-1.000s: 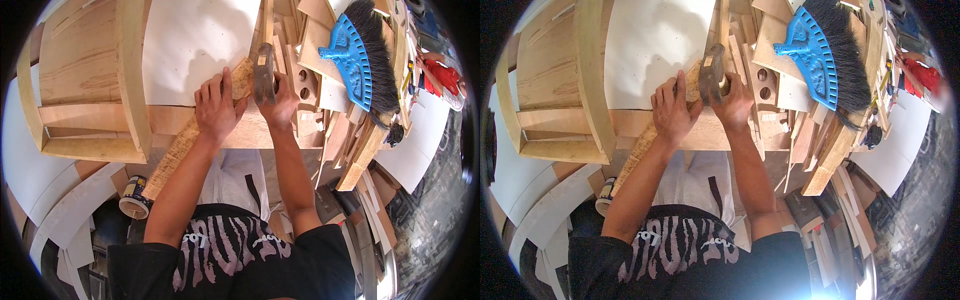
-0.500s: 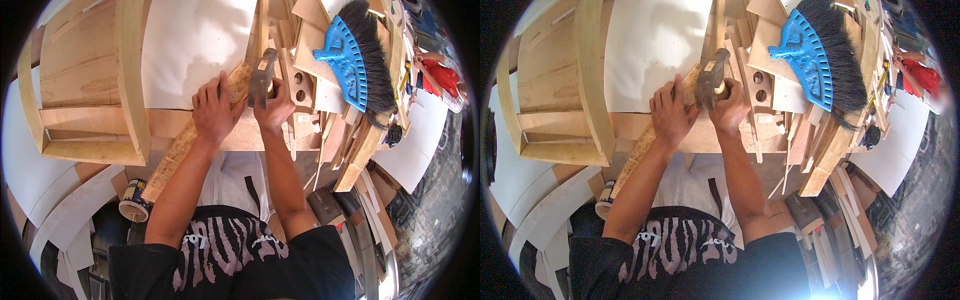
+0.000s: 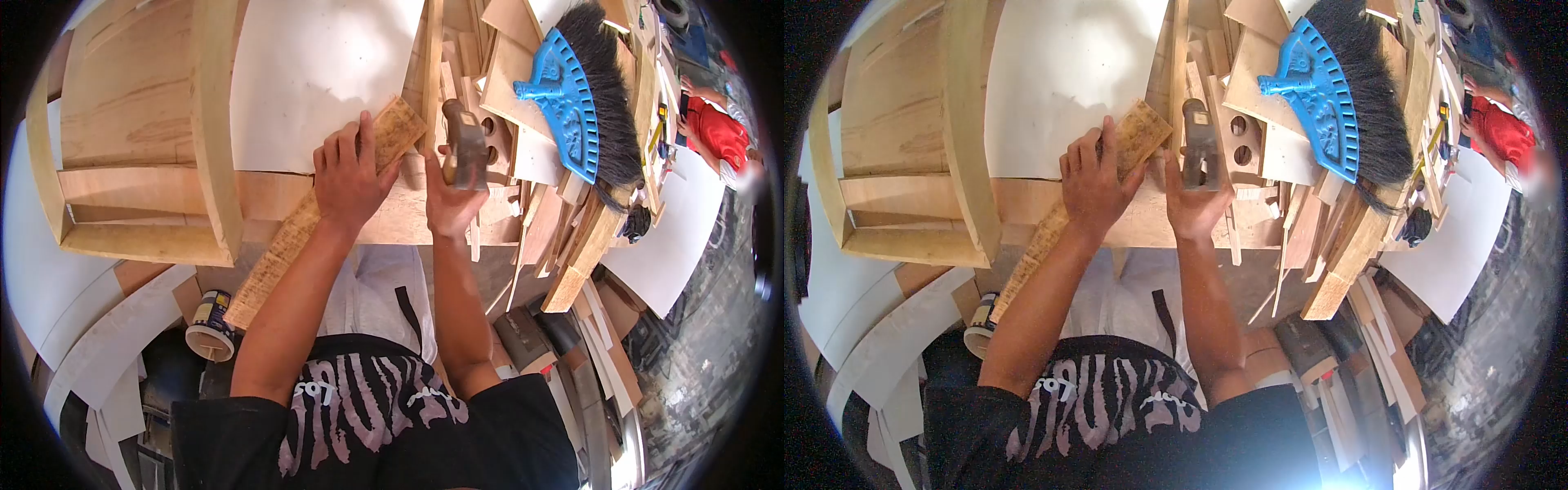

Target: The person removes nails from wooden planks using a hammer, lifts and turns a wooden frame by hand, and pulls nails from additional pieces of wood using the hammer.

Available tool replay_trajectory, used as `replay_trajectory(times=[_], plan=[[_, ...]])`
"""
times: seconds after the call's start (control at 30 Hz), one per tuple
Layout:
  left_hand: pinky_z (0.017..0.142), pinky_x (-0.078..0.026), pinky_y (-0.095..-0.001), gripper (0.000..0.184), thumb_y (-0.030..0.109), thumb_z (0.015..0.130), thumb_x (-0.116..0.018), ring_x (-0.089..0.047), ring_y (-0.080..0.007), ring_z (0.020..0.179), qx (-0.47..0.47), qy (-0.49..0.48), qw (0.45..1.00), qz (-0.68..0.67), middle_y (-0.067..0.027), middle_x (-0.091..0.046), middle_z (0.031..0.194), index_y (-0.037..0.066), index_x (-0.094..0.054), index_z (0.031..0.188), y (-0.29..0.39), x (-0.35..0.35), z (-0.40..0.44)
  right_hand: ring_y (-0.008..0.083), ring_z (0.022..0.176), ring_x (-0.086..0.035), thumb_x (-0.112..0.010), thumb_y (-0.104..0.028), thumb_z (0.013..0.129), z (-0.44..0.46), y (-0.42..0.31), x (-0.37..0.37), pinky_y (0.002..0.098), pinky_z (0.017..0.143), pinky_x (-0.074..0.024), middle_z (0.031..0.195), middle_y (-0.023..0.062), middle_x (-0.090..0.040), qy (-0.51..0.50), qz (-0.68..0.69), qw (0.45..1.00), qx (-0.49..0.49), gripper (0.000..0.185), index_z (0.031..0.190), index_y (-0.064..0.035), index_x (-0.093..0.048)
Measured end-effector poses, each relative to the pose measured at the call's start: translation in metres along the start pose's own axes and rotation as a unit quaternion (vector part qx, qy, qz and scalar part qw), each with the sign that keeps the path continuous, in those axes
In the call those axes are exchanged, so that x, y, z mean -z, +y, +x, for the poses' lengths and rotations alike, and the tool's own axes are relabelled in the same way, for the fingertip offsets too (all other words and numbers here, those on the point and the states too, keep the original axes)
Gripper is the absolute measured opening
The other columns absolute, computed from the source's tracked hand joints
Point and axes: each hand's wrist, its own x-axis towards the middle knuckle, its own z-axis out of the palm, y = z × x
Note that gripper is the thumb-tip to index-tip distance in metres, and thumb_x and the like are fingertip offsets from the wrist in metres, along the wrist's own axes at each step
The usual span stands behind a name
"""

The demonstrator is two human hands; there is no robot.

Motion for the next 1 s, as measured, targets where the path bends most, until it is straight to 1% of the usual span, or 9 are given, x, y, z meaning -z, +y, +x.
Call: replay_trajectory(times=[0.17, 0.3, 0.37, 0.4, 0.5, 0.53, 0.67, 0.87, 1.0], plan=[[0.095, -0.044, -0.0438, 0.093, 0.049, 0.079, -0.083, -0.052, -0.0288, 0.115, -0.002, 0.015, 1.000, 0.004, -0.0107, -0.053, 0.128, 0.003, -0.048, 0.152, 0.000, 0.000, 0.000, 0.0265, 0.076, -0.068, -0.074, -0.010, 0.095, 0.000, -0.021, 0.027, 0.0391, 0.073, -0.0552, 0.090, 0.0150, -0.071, -0.068, 0.052, 0.983, -0.165, 0.024, 0.113, 0.0040, -0.066], [0.095, -0.044, -0.0436, 0.092, 0.048, 0.079, -0.083, -0.052, -0.0288, 0.115, 0.002, 0.010, 1.000, 0.004, -0.0106, -0.053, 0.128, 0.003, -0.048, 0.152, 0.001, 0.001, 0.001, 0.0132, 0.062, -0.056, -0.061, -0.014, 0.104, -0.010, -0.023, 0.034, 0.0313, 0.054, -0.0456, 0.083, 0.0086, -0.063, -0.093, -0.056, 0.994, -0.002, 0.019, 0.113, 0.0033, -0.064], [0.096, -0.044, -0.0436, 0.091, 0.047, 0.080, -0.082, -0.052, -0.0288, 0.115, -0.003, 0.015, 1.000, 0.002, -0.0106, -0.053, 0.128, 0.003, -0.048, 0.152, 0.000, 0.002, 0.001, 0.0222, 0.077, -0.062, -0.063, -0.012, 0.103, -0.014, -0.029, 0.035, 0.0400, 0.068, -0.0510, 0.094, 0.0146, -0.066, -0.121, -0.067, 0.983, 0.121, 0.022, 0.116, 0.0054, -0.063], [0.096, -0.044, -0.0436, 0.091, 0.047, 0.080, -0.082, -0.052, -0.0288, 0.115, -0.002, 0.015, 1.000, 0.001, -0.0106, -0.053, 0.128, 0.003, -0.048, 0.152, 0.000, 0.001, 0.001, 0.0320, 0.087, -0.064, -0.064, -0.011, 0.101, -0.020, -0.038, 0.035, 0.0476, 0.077, -0.0507, 0.098, 0.0205, -0.067, -0.135, -0.060, 0.987, 0.056, 0.024, 0.118, 0.0063, -0.062], [0.096, -0.043, -0.0437, 0.091, 0.047, 0.081, -0.082, -0.051, -0.0290, 0.116, -0.003, 0.018, 1.000, 0.005, -0.0106, -0.053, 0.128, 0.003, -0.048, 0.153, 0.000, 0.000, 0.000, 0.0377, 0.085, -0.065, -0.064, -0.011, 0.102, -0.021, -0.047, 0.034, 0.0482, 0.076, -0.0504, 0.100, 0.0239, -0.067, -0.176, -0.136, 0.974, 0.042, 0.025, 0.119, 0.0062, -0.063], [0.096, -0.043, -0.0438, 0.091, 0.047, 0.081, -0.082, -0.051, -0.0290, 0.116, -0.004, 0.018, 1.000, 0.003, -0.0105, -0.053, 0.128, 0.003, -0.048, 0.153, 0.000, 0.000, 0.000, 0.0453, 0.072, -0.064, -0.067, -0.012, 0.100, -0.017, -0.049, 0.030, 0.0499, 0.065, -0.0509, 0.085, 0.0257, -0.066, -0.147, -0.106, 0.980, 0.077, 0.023, 0.114, 0.0071, -0.064], [0.097, -0.043, -0.0441, 0.090, 0.047, 0.081, -0.082, -0.051, -0.0290, 0.117, -0.002, 0.019, 1.000, -0.004, -0.0102, -0.053, 0.129, 0.004, -0.048, 0.153, -0.001, -0.001, 0.000, 0.0451, 0.073, -0.065, -0.066, -0.013, 0.101, -0.013, -0.049, 0.023, 0.0491, 0.065, -0.0512, 0.085, 0.0256, -0.066, -0.123, -0.071, 0.985, 0.103, 0.022, 0.110, 0.0072, -0.065], [0.093, -0.044, -0.0410, 0.085, 0.046, 0.081, -0.080, -0.053, -0.0265, 0.112, -0.006, 0.033, 0.999, 0.006, -0.0086, -0.055, 0.125, 0.001, -0.052, 0.148, 0.000, 0.003, 0.001, 0.0414, 0.080, -0.064, -0.064, -0.016, 0.103, -0.017, -0.056, 0.033, 0.0514, 0.074, -0.0487, 0.092, 0.0253, -0.067, -0.127, -0.082, 0.988, -0.019, 0.022, 0.098, 0.0058, -0.068], [0.099, -0.043, -0.0433, 0.088, 0.046, 0.080, -0.082, -0.051, -0.0280, 0.119, 0.002, 0.010, 1.000, 0.007, -0.0097, -0.053, 0.130, 0.004, -0.050, 0.151, -0.001, -0.002, 0.000, 0.0155, 0.057, -0.050, -0.053, -0.025, 0.110, -0.032, -0.037, 0.038, 0.0350, 0.055, -0.0421, 0.066, 0.0038, -0.052, -0.128, -0.132, 0.983, 0.007, 0.029, 0.110, 0.0043, -0.059]])
